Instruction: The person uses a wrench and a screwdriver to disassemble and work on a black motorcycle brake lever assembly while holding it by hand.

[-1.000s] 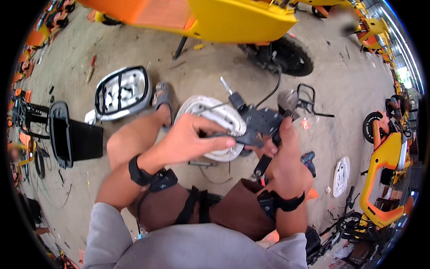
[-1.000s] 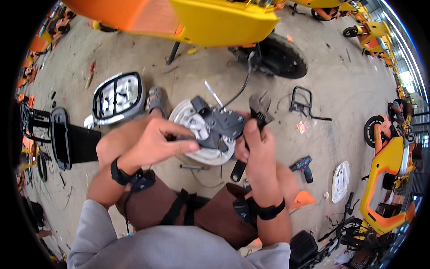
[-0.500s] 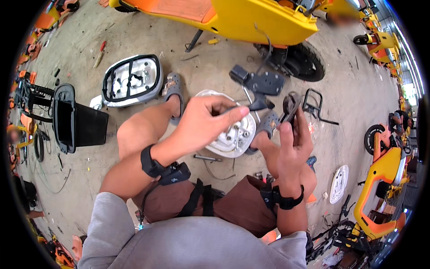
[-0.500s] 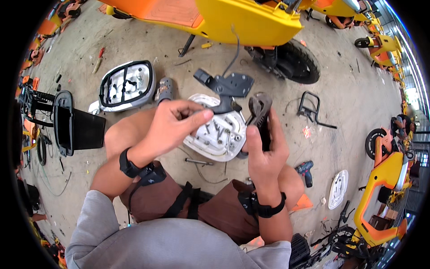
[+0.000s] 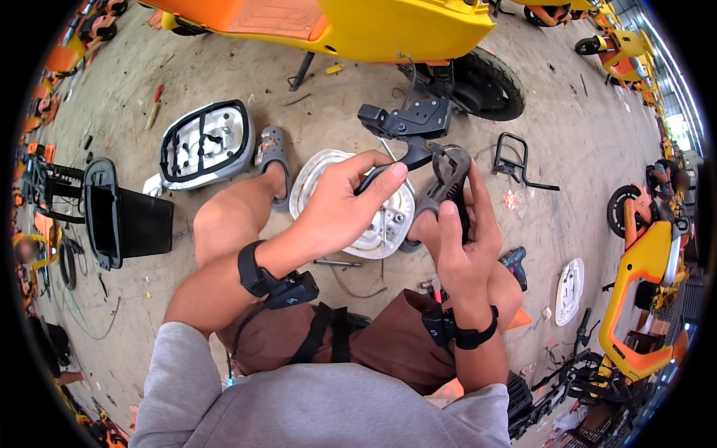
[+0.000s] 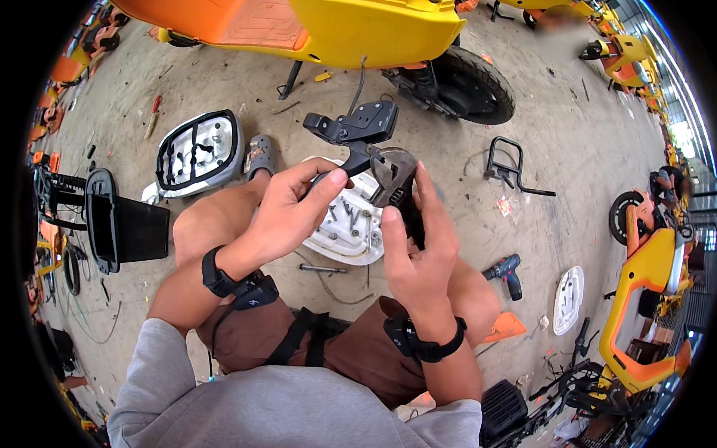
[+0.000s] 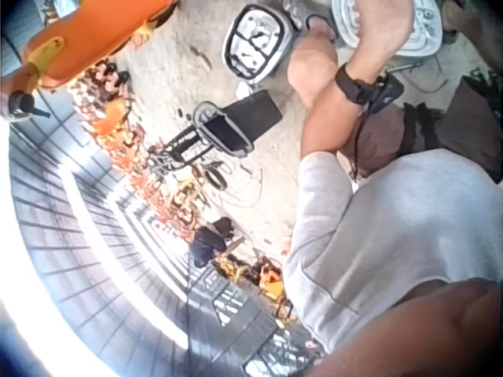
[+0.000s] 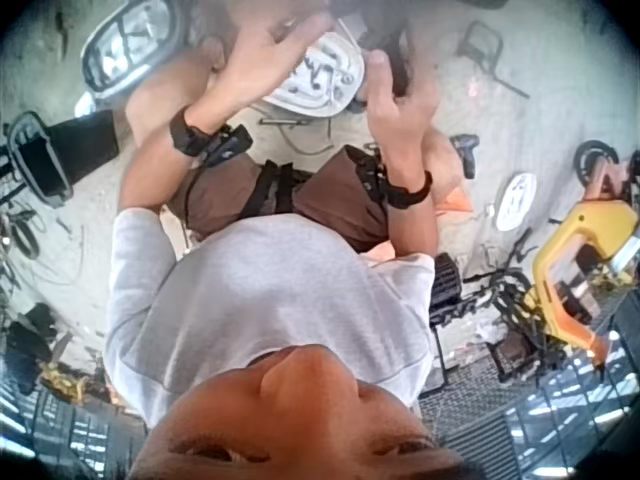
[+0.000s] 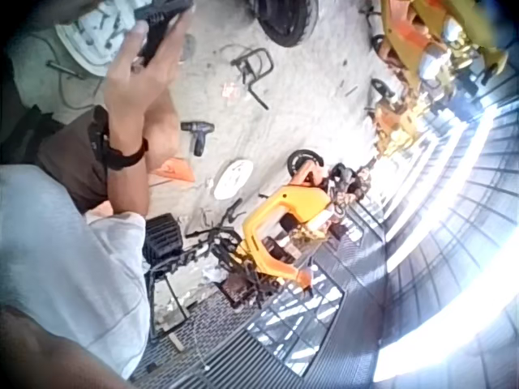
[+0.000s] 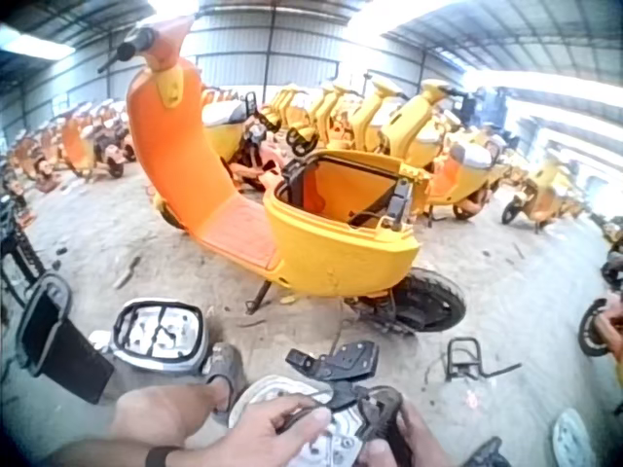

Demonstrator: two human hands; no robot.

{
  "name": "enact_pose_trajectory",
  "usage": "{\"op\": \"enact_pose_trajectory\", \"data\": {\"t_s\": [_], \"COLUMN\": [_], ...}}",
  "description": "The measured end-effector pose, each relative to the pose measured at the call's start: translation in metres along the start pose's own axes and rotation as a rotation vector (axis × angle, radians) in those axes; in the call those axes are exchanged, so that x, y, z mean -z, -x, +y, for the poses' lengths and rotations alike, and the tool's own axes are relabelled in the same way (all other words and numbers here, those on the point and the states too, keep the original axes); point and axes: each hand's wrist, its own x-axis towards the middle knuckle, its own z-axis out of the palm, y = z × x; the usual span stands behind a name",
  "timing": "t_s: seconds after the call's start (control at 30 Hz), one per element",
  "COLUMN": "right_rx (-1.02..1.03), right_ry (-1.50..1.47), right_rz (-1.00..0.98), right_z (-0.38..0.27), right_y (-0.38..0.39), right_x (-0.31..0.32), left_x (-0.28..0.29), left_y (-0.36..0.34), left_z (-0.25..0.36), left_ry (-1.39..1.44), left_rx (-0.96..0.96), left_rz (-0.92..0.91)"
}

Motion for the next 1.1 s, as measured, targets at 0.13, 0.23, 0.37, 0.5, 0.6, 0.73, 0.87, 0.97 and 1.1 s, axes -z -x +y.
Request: {"op": "enact_pose_trajectory", "data": {"t_s": [0.13, 0.23, 0.37, 0.5, 0.6, 0.73, 0.87, 0.97, 1.1], "right_rx": [-0.029, -0.100, -0.061, -0.041, 0.006, -0.027, -0.261, -0.278, -0.293], "right_ry": [-0.040, -0.041, 0.061, 0.172, 0.239, 0.247, 0.153, 0.255, 0.246], "right_rz": [0.022, -0.020, -0.033, -0.068, -0.076, -0.100, -0.199, -0.302, -0.332], "right_z": [-0.006, -0.011, -0.008, -0.006, -0.008, -0.003, -0.005, -0.004, 0.002], "right_y": [0.002, 0.002, 0.002, 0.003, -0.003, -0.007, -0.004, -0.015, -0.012], "right_x": [-0.004, -0.005, -0.011, -0.016, -0.021, -0.031, -0.034, -0.027, -0.029], "left_x": [-0.003, -0.006, -0.002, 0.003, 0.008, 0.019, 0.029, 0.044, 0.058], "left_y": [-0.004, 0.001, 0.006, 0.009, 0.009, 0.004, 0.009, 0.006, 0.012], "left_z": [-0.013, -0.011, -0.009, -0.007, -0.011, -0.012, -0.014, -0.017, -0.017], "left_ry": [-0.209, -0.268, -0.301, -0.326, -0.424, -0.593, -0.705, -0.751, -0.875], "left_rx": [-0.112, -0.164, -0.158, -0.279, -0.347, -0.376, -0.394, -0.405, -0.383], "left_rz": [0.075, 0.057, 0.066, 0.130, 0.187, 0.238, 0.229, 0.179, 0.105]}}
